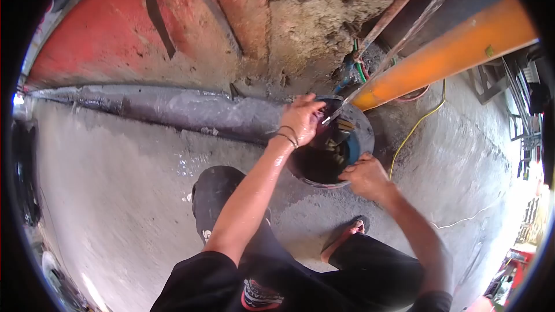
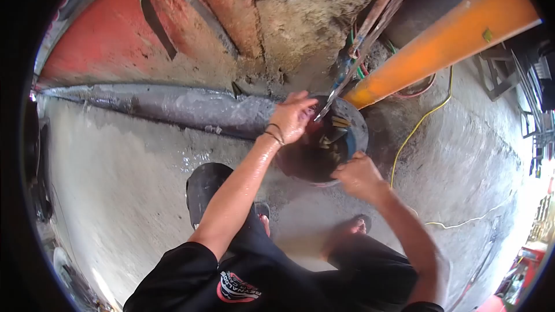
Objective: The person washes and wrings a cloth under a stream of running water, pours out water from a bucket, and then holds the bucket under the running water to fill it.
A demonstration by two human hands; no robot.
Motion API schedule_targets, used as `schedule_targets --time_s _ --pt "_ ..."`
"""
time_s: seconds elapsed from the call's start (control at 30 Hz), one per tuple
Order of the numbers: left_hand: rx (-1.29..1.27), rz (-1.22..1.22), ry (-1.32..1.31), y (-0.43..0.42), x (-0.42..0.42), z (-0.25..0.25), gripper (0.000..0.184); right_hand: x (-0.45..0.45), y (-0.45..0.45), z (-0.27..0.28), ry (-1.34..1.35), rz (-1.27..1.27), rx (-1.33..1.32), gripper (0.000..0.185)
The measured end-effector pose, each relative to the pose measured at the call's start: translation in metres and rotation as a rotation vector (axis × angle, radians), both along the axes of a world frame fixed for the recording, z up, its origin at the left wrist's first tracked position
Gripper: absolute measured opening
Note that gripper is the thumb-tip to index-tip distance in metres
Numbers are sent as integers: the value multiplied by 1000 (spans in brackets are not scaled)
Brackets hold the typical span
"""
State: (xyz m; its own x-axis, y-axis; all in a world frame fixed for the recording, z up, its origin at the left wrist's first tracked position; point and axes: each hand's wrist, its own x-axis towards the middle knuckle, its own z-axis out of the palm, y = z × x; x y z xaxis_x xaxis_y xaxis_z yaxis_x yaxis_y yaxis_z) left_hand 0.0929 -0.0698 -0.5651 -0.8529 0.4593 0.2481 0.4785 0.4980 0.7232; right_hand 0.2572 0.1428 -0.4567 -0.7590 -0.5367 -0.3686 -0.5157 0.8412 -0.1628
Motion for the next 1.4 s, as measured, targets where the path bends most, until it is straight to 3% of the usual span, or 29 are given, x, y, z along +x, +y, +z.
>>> schedule_targets --time_s 0.1,0.23,0.3,0.33,0.47,0.53,0.57,0.7,0.83,0.87,1.0,1.03,1.1,1.17,1.23,1.4 --pt "-25 7 -113 -29 -30 21 41 8 -31 -25 145 -79 -99 22" --pt "-260 50 -254 -49 -25 72 43 29 -43 -27 186 -39 -158 27" --pt "-294 72 -346 -48 -17 66 44 37 -25 -13 130 -53 -241 27" --pt "-228 9 -322 -44 -23 44 43 30 -22 -3 73 -68 -91 16" --pt "-174 161 -88 -22 -43 62 39 -1 -16 -8 245 -110 -133 18" --pt "-136 125 -86 -36 -38 71 38 14 -26 -12 260 -46 -86 19" --pt "-288 102 -94 -41 -36 60 33 21 -34 -14 271 -1 -74 20" --pt "-267 71 -240 -34 -27 34 24 14 9 -9 92 -44 -128 23" --pt "-146 238 -110 -26 -44 61 19 -14 -13 -4 266 -69 -93 22" --pt "-217 225 -165 -29 -40 63 19 -8 -22 -9 310 -25 -82 23" --pt "-477 142 -355 -37 -25 46 23 2 -10 -4 84 -35 -230 26" --pt "-413 94 -392 -42 -24 54 22 -5 0 -5 27 -46 -227 28" --pt "-379 195 -227 -25 -46 35 21 -17 -3 -14 172 -38 -209 28" --pt "-145 247 -107 -28 -53 53 20 -24 -16 -19 291 -84 -174 27" --pt "-182 250 -96 -34 -48 60 21 -13 -36 -34 316 -101 -157 27" --pt "-382 135 -224 -39 -46 24 20 -18 0 -21 72 -67 -203 26"
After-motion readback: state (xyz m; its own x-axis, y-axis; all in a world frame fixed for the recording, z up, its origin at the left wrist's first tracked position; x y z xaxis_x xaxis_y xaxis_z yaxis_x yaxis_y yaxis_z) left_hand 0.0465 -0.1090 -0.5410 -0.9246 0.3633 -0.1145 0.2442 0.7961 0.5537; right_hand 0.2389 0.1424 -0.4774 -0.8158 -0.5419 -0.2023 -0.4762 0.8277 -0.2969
